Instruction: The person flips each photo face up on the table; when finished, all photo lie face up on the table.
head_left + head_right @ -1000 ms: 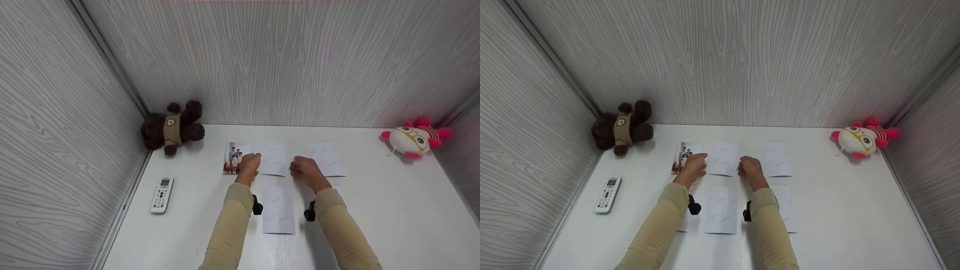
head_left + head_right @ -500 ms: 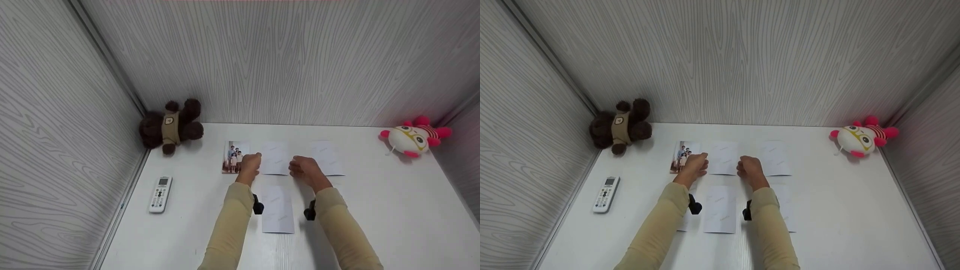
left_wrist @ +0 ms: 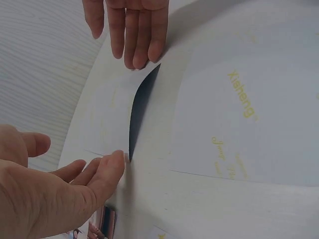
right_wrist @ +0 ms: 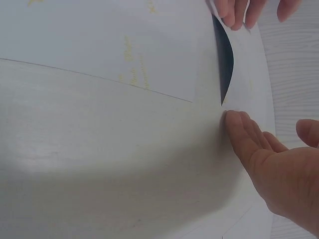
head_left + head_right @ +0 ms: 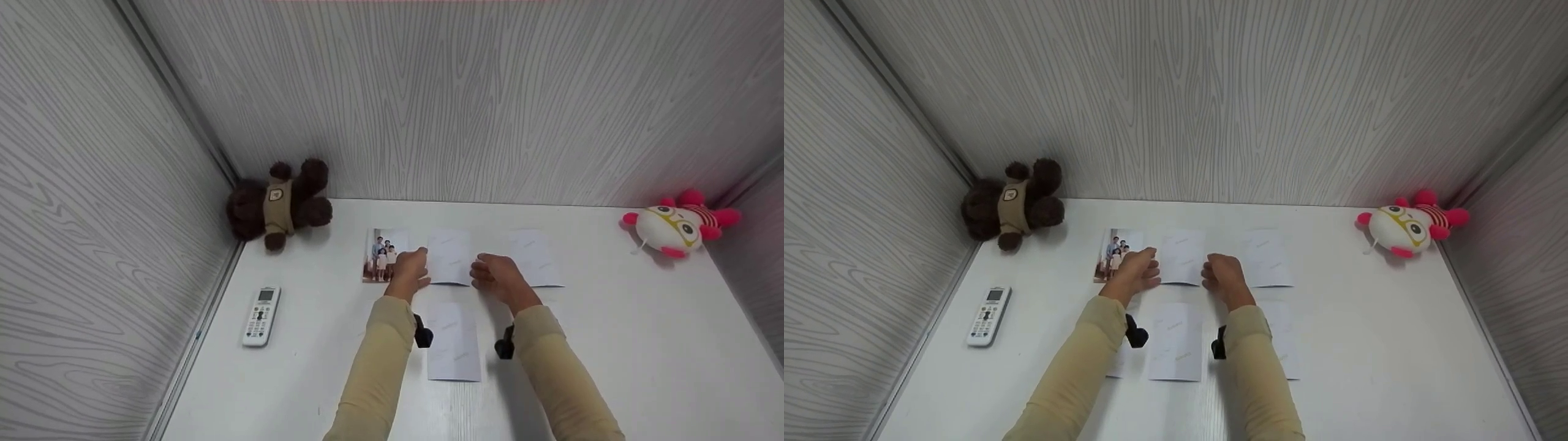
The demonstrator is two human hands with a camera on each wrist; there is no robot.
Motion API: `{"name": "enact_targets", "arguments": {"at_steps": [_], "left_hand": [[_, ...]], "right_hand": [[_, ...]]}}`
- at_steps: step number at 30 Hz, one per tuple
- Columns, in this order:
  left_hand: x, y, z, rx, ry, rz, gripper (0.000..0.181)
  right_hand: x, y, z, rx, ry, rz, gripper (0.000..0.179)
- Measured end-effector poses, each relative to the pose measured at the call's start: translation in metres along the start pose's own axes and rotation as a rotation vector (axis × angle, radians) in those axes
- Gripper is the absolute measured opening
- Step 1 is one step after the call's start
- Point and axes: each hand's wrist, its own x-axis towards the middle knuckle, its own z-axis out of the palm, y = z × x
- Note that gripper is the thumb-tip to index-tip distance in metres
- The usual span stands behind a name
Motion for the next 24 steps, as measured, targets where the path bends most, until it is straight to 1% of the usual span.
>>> {"name": "enact_targets", "arguments": {"at_steps": [2, 3, 6, 7, 9, 12, 13, 16, 18, 19, 20, 24], "left_hand": [[0.002, -0.002, 0.001, 0.011, 0.019, 0.008, 0.027], [0.003, -0.003, 0.002, 0.039, 0.03, 0.014, 0.021], [0.007, -0.004, 0.005, 0.182, 0.049, 0.032, 0.035], [0.008, -0.004, 0.006, 0.234, 0.059, 0.042, 0.036], [0.011, -0.004, 0.008, 0.328, 0.074, 0.06, 0.033], [0.015, -0.005, 0.009, 0.43, 0.102, 0.088, 0.026], [0.015, -0.005, 0.01, 0.441, 0.115, 0.091, 0.026], [0.017, -0.008, 0.009, 0.409, 0.135, 0.086, 0.029], [0.017, -0.01, 0.009, 0.355, 0.145, 0.089, 0.032], [0.017, -0.011, 0.009, 0.311, 0.149, 0.085, 0.032], [0.017, -0.012, 0.009, 0.283, 0.149, 0.087, 0.031], [0.016, -0.012, 0.009, 0.225, 0.135, 0.098, 0.024]], "right_hand": [[0.0, 0.001, -0.001, -0.001, 0.0, 0.001, 0.056], [0.0, 0.001, -0.001, 0.001, 0.001, 0.001, 0.056], [0.0, 0.001, -0.003, -0.001, 0.003, -0.006, 0.055], [-0.001, 0.001, -0.004, -0.006, 0.003, -0.011, 0.055], [-0.001, 0.001, -0.004, -0.007, 0.001, -0.021, 0.054], [-0.003, 0.001, -0.004, -0.008, -0.011, -0.032, 0.053], [-0.003, 0.001, -0.004, -0.004, -0.011, -0.03, 0.052], [-0.003, 0.002, -0.004, 0.01, -0.012, -0.026, 0.051], [-0.003, 0.002, -0.006, 0.015, -0.008, -0.028, 0.049], [-0.002, 0.003, -0.006, 0.007, -0.01, -0.033, 0.049], [-0.002, 0.003, -0.007, 0.004, -0.011, -0.037, 0.049], [0.001, 0.003, -0.01, -0.022, 0.0, -0.064, 0.045]]}}
